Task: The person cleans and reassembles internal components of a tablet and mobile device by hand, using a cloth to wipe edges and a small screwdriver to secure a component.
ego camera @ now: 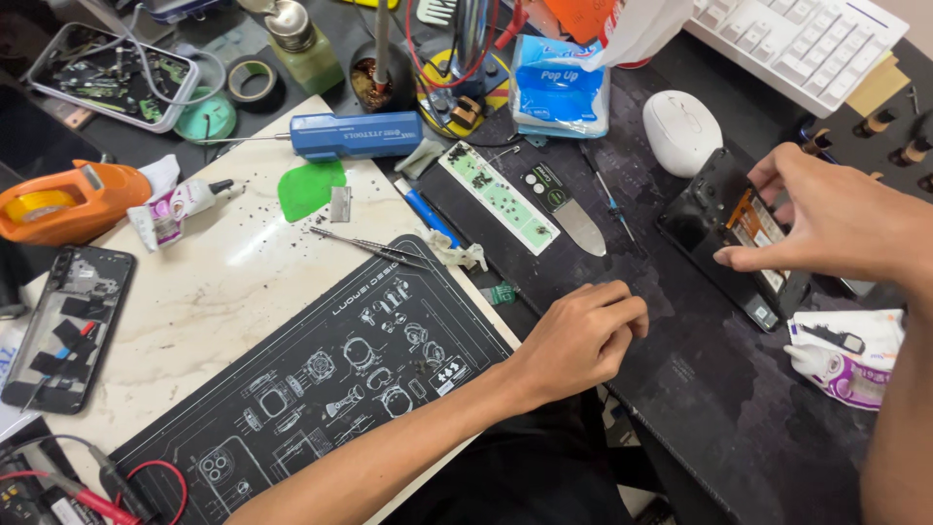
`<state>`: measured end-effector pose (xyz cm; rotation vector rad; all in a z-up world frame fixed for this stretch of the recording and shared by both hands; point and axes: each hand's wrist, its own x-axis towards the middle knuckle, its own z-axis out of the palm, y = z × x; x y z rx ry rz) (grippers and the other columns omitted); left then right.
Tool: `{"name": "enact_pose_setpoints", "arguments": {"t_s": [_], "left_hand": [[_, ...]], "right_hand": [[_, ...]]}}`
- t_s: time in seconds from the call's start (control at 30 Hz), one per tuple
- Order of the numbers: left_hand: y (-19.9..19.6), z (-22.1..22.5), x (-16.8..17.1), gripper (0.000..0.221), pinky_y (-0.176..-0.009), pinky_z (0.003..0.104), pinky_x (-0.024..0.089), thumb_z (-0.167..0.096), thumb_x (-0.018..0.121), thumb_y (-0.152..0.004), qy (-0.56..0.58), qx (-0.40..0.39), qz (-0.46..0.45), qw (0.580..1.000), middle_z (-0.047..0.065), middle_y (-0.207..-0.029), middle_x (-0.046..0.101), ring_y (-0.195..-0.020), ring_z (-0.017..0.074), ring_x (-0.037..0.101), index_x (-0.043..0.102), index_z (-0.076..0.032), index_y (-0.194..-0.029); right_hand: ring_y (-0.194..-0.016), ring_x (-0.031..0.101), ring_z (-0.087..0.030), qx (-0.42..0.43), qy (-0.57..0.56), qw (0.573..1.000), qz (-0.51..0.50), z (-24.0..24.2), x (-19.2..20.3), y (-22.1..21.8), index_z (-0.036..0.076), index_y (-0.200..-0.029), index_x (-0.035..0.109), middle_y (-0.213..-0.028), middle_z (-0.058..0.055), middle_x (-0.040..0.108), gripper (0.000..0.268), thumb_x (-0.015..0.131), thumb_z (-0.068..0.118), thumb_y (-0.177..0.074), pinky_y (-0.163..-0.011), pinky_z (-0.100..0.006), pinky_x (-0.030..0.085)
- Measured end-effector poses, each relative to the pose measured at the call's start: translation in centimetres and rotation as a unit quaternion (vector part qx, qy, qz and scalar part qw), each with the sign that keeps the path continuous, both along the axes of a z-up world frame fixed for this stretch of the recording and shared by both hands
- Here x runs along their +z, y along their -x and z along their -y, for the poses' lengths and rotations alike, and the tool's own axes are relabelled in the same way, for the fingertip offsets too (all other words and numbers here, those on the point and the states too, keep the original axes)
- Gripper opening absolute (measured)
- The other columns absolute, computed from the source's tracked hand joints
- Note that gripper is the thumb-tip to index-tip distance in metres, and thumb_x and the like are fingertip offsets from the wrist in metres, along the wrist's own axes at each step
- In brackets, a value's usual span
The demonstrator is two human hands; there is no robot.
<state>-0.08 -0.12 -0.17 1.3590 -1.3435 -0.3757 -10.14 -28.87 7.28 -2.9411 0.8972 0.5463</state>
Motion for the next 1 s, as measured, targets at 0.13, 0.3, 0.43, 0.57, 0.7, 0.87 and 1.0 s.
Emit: {"name": "enact_pose_setpoints", "arguments": {"t_s": [0.13,0.3,0.43,0.57,0.7,0.87,1.0], "left_hand": [[0.0,-0.1,0.7,0.012,-0.081,0.037,0.053,-0.004,0.062,-0.093,-0.025,-0.016,-0.065,0.997,0.008,-0.089,0.064,-0.082,0.023,0.066,0.061,-0.002,-0.105],[0.7,-0.7,2.2,0.072,-0.097,0.036,0.053,-0.033,0.062,-0.1,-0.068,-0.085,-0.269,0.957,0.015,-0.117,0.067,-0.109,0.0192,0.067,0.033,0.001,-0.156],[0.8,-0.9,2.7,0.081,-0.123,0.039,0.032,-0.046,0.052,-0.109,-0.029,-0.056,-0.382,0.922,0.017,-0.158,0.04,-0.15,0.0223,0.039,0.013,-0.002,-0.165],[0.0,-2.8,3.0,0.069,-0.114,0.037,0.038,-0.046,0.048,-0.106,-0.044,0.014,-0.486,0.873,0.016,-0.144,0.049,-0.135,0.0208,0.047,0.029,0.001,-0.154],[-1.7,-7.0,2.9,0.053,-0.095,0.035,0.054,-0.025,0.058,-0.101,0.007,0.094,-0.519,0.85,0.014,-0.124,0.062,-0.109,0.0187,0.062,0.042,0.0,-0.144],[-3.7,-14.4,2.8,0.045,-0.074,0.032,0.064,-0.016,0.056,-0.097,-0.033,0.223,-0.504,0.834,0.012,-0.106,0.072,-0.087,0.017,0.074,0.049,-0.003,-0.139],[-5.1,-18.8,2.6,0.043,-0.063,0.034,0.063,-0.015,0.053,-0.096,-0.075,0.301,-0.445,0.84,0.014,-0.096,0.076,-0.074,0.0191,0.078,0.05,-0.003,-0.137]], "right_hand": [[-0.102,0.072,-0.029,0.009,-0.051,0.999,0.005,-2.2,1.2,-0.9,-0.005,-0.129,0.056,-0.108,-0.02,0.07,0.107,0.088,0.069,-0.059,-0.088,-0.039,0.061],[-0.085,0.07,-0.025,-0.017,-0.178,0.982,0.069,-6.7,2.7,-2.8,-0.002,-0.118,0.058,-0.092,-0.017,0.069,0.092,0.084,0.066,-0.061,-0.08,-0.038,0.06],[-0.078,0.071,-0.022,-0.023,-0.267,0.947,0.177,-10.3,2.3,-4.5,-0.003,-0.111,0.061,-0.089,-0.016,0.071,0.08,0.083,0.06,-0.066,-0.072,-0.037,0.058],[-0.074,0.069,-0.019,-0.06,-0.284,0.927,0.237,-14.2,0.7,-5.1,-0.002,-0.111,0.059,-0.087,-0.013,0.072,0.062,0.08,0.044,-0.076,-0.065,-0.035,0.056],[-0.072,0.067,-0.014,-0.019,-0.444,0.847,0.293,-17.4,-0.7,-4.9,0.005,-0.117,0.062,-0.089,-0.009,0.072,0.032,0.067,0.027,-0.093,-0.059,-0.03,0.052],[-0.105,0.064,-0.021,0.215,-0.08,0.91,0.346,-18.1,-1.6,-6.0,0.015,-0.124,0.065,-0.118,-0.004,0.069,0.031,0.065,0.028,-0.096,-0.09,-0.038,0.047],[-0.126,0.051,-0.028,0.286,0.024,0.897,0.337,-19.3,-2.8,-6.6,0.012,-0.142,0.058,-0.142,-0.008,0.058,0.055,0.062,0.04,-0.094,-0.107,-0.05,0.031]]}}
